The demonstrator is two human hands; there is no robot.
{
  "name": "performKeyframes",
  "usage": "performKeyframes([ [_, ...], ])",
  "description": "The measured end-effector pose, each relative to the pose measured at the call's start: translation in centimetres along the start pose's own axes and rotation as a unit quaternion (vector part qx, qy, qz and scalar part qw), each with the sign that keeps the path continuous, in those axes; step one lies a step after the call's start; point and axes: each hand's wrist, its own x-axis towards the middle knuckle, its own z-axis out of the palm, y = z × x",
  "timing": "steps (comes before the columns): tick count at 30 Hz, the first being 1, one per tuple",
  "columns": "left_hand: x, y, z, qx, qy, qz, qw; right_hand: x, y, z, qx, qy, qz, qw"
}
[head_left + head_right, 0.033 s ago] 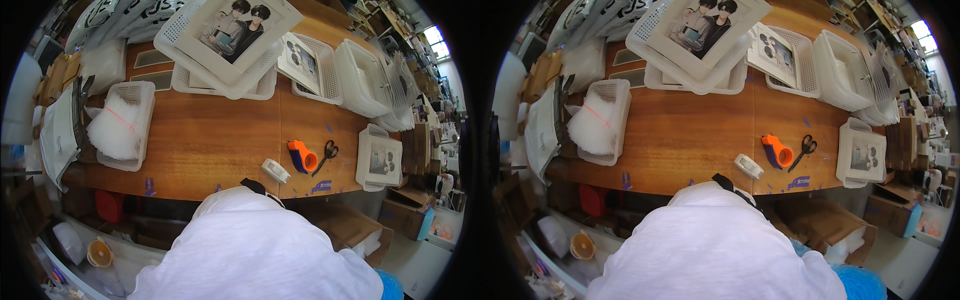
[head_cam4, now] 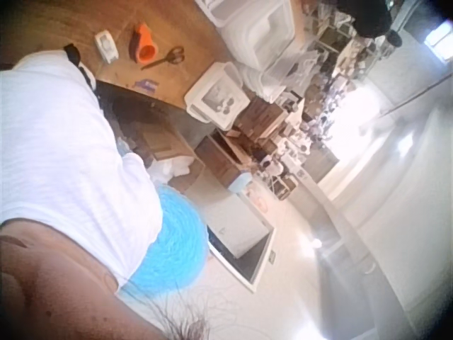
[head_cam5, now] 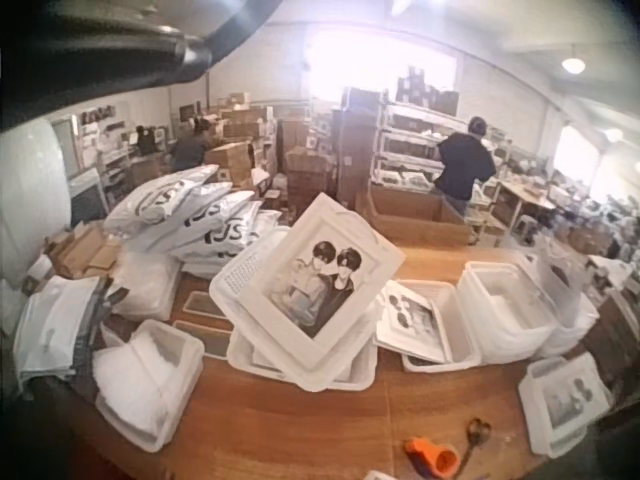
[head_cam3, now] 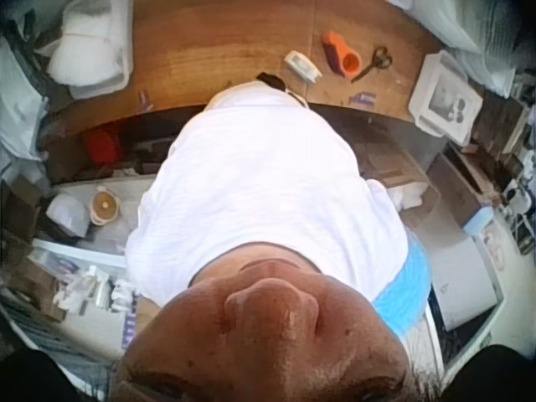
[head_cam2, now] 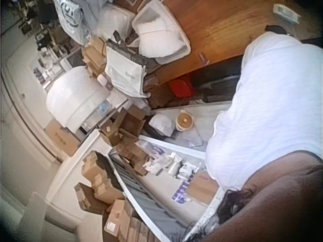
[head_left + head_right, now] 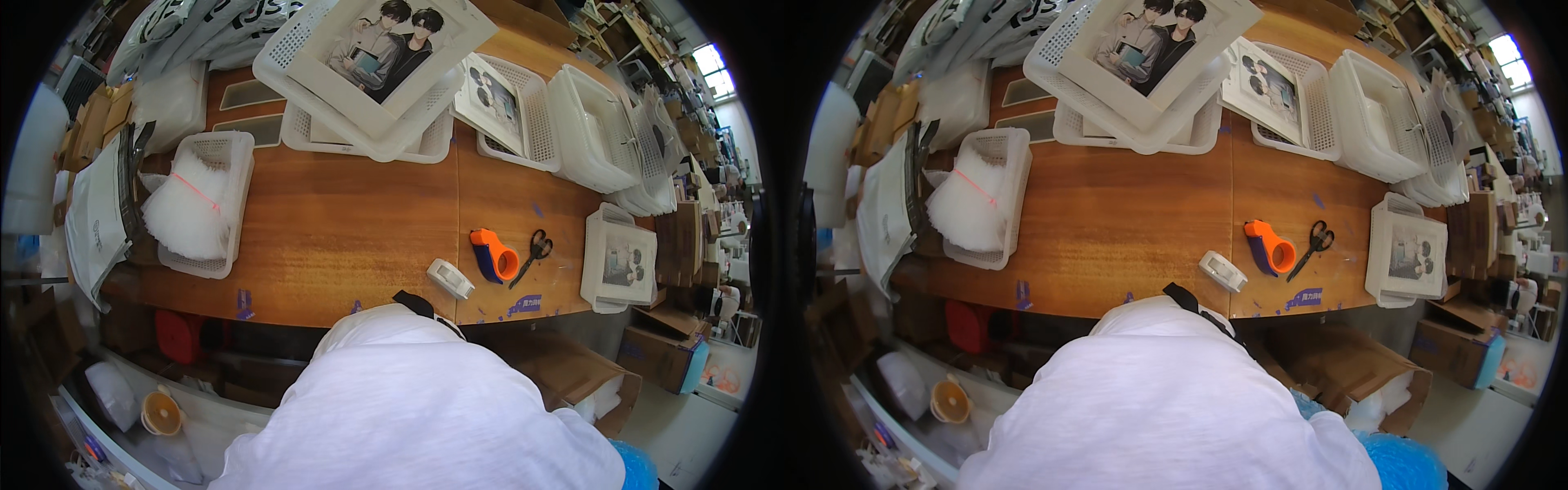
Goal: The person wraps pictures in bubble wrap, secures the wrapping with tape using a dispenser, places the wrapped items into shipping envelopes, and applies labels to the outside of the envelopes.
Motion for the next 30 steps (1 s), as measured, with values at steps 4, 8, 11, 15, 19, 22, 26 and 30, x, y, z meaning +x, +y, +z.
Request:
performKeyframes([
  [4,0.3,2.0,-0.8,-0.065,0.032,0.029,0.997,-0.9,-0.9,-0.2,-0.002,0.045,-0.010,0.999],
  [8,0.3,3.5,-1.9,-0.072,0.039,0.049,0.995,-0.8,-0.6,0.0,0.006,0.069,-0.030,0.997],
  [11,0.3,3.7,-2.3,-0.072,0.033,0.054,0.995,-0.7,-0.6,-0.2,0.010,0.082,-0.035,0.996],
  [15,0.1,3.6,-2.4,-0.065,0.025,0.049,0.996,-0.8,-0.2,-0.6,0.015,0.091,-0.040,0.995],
  [19,-0.2,3.2,-2.0,-0.071,0.016,0.041,0.996,-1.0,-0.5,-1.0,0.016,0.097,-0.034,0.995],
  [22,-0.1,3.3,-1.9,-0.073,0.008,0.045,0.996,-1.2,-0.3,-1.2,0.016,0.102,-0.031,0.994],
  [26,1.0,4.4,-2.8,-0.054,-0.012,0.069,0.996,-1.1,-0.2,-1.8,0.023,0.093,-0.023,0.995],
  [30,-0.1,4.8,-4.9,-0.004,-0.099,0.068,0.993,0.5,-2.1,-5.6,-0.049,-0.018,0.056,0.997],
])
